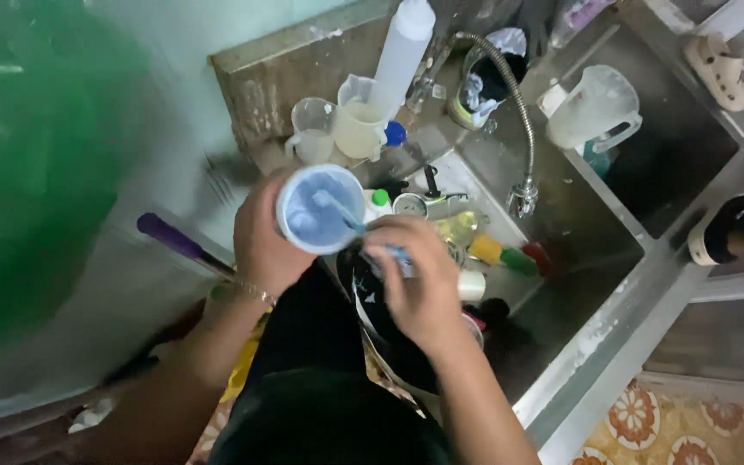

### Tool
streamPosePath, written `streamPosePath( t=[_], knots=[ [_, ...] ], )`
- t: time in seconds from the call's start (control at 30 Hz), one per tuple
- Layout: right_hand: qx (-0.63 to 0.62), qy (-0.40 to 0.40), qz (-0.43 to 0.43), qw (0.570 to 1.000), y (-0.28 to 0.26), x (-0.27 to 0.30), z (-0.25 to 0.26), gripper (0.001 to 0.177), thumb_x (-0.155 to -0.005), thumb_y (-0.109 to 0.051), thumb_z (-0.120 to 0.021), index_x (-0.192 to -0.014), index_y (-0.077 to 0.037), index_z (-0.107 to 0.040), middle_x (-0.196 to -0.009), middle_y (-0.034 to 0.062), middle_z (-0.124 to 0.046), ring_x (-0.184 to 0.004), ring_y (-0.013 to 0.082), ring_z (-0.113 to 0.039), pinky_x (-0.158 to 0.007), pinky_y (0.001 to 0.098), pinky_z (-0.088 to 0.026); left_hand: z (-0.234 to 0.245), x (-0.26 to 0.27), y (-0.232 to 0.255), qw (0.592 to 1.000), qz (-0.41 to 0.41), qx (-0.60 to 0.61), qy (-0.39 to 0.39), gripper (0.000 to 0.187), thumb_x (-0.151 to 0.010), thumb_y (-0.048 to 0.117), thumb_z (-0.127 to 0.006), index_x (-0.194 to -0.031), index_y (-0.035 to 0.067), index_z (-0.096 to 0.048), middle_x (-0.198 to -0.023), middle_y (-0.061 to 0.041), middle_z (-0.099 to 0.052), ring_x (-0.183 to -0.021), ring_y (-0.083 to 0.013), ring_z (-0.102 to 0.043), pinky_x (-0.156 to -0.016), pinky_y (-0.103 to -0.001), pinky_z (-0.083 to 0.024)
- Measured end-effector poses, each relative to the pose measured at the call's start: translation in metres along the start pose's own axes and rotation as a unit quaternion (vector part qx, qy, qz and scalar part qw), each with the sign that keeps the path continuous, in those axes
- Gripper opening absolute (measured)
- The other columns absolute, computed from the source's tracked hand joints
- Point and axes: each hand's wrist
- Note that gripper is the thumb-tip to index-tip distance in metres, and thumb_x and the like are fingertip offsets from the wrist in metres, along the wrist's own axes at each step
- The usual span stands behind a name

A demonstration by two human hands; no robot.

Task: A person cleans a black and white sneaker in a sink using a sponge, toothbrush, and cleaning paste.

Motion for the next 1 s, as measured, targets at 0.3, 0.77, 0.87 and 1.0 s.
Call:
streamPosePath(
  t=[0.3, 0.77, 0.87, 1.0],
  knots=[
    [-0.022, -0.129, -0.015, 0.991, -0.057, -0.011, 0.002, 0.022, -0.110, 0.009, -0.080, -0.123, -0.006, -0.090, -0.122, 0.0192, -0.093, -0.114, 0.0475, -0.092, -0.104, 0.0611, -0.075, 0.008, 0.003, -0.029, 0.925, -0.348, -0.086, 0.126, 0.074, -0.101, 0.039, -0.108, -0.159, 0.006, -0.074, -0.162, -0.024, -0.080, -0.142, -0.0539, -0.079, -0.123, -0.066, -0.063],
    [-0.078, 0.047, -0.254, 0.963, -0.050, 0.045, -0.018, 0.016, -0.118, -0.017, -0.081, -0.129, -0.007, -0.088, -0.131, 0.0134, -0.092, -0.124, 0.0274, -0.088, -0.113, 0.0418, -0.069, 0.005, 0.011, -0.021, 0.891, -0.406, -0.167, 0.115, 0.074, -0.110, 0.025, -0.113, -0.163, 0.015, -0.063, -0.169, -0.018, -0.076, -0.156, -0.0506, -0.075, -0.123, -0.069, -0.071],
    [-0.195, 0.172, -0.362, 0.895, -0.031, 0.054, -0.027, 0.019, -0.115, -0.007, -0.081, -0.128, 0.005, -0.086, -0.124, 0.0248, -0.092, -0.110, 0.0303, -0.090, -0.101, 0.0435, -0.076, -0.001, 0.009, -0.013, 0.909, -0.380, -0.122, 0.120, 0.070, -0.108, 0.022, -0.107, -0.165, 0.014, -0.066, -0.166, -0.019, -0.078, -0.150, -0.0546, -0.077, -0.121, -0.068, -0.067],
    [-0.277, 0.311, -0.401, 0.816, -0.010, 0.050, -0.017, 0.020, -0.115, 0.001, -0.079, -0.128, 0.017, -0.079, -0.120, 0.0356, -0.087, -0.096, 0.0370, -0.092, -0.087, 0.0438, -0.082, -0.016, 0.010, -0.011, 0.942, -0.294, -0.074, 0.144, 0.089, -0.086, 0.009, -0.115, -0.163, 0.000, -0.073, -0.151, -0.028, -0.083, -0.138, -0.0558, -0.081, -0.124, -0.066, -0.062]
  ],
)
Point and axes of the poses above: each hand's wrist, its own x-axis away from the middle knuckle, its own z-axis out of the back of the hand, y = z × x
